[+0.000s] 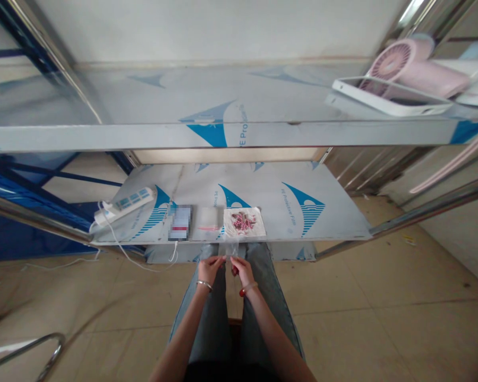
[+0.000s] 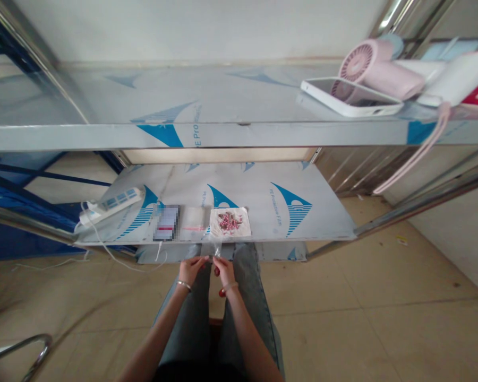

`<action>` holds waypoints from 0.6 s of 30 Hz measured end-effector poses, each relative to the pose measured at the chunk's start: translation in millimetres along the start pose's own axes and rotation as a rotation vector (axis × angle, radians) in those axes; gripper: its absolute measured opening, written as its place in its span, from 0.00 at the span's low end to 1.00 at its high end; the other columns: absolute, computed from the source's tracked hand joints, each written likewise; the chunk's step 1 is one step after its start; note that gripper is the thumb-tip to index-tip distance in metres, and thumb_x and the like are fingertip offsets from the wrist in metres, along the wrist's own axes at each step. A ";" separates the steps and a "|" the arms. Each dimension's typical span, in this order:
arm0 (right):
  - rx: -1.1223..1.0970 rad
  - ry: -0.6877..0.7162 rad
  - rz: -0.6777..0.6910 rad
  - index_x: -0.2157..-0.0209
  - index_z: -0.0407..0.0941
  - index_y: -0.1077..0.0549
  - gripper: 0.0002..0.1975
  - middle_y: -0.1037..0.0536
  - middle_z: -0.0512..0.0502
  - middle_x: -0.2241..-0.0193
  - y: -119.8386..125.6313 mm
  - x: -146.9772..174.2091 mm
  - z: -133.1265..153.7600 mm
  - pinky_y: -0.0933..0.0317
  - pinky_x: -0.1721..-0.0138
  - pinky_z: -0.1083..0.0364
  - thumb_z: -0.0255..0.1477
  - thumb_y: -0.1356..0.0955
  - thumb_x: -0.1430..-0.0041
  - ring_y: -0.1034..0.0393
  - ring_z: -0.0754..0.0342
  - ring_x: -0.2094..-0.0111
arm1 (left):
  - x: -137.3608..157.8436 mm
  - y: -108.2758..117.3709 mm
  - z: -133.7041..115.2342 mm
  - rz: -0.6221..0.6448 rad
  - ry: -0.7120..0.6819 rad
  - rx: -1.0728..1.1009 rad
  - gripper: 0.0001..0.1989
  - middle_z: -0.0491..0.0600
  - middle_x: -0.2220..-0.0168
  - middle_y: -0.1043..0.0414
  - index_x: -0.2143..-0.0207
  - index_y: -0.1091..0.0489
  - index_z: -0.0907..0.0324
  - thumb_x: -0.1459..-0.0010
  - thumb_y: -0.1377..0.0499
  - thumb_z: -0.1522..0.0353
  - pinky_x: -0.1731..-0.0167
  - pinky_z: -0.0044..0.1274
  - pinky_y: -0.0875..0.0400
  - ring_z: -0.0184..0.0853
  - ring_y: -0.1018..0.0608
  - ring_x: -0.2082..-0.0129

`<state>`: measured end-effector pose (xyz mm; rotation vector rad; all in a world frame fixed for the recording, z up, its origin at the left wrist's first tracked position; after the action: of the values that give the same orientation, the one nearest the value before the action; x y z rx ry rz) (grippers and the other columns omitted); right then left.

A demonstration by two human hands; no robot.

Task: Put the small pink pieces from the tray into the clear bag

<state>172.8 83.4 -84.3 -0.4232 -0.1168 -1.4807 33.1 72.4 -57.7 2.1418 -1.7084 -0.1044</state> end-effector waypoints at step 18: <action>0.735 0.124 -0.113 0.78 0.42 0.27 0.14 0.22 0.40 0.74 -94.9 -115.1 66.6 0.49 0.75 0.58 0.35 0.33 0.44 0.32 0.53 0.74 | -104.2 45.5 -46.5 -0.476 -0.022 -0.368 0.14 0.55 0.65 0.24 0.62 0.26 0.62 0.50 0.38 0.64 0.62 0.27 0.32 0.41 0.23 0.63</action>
<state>80.5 211.3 -41.7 0.2736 -0.5703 -1.4565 -21.0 175.5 -18.4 2.2100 -1.0531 -0.5305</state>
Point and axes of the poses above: each hand's wrist, its own x-axis away from the middle knuckle, its own y-axis out of the back of the hand, z = x × y, the point moved 2 cm from there along -x, towards the middle knuckle
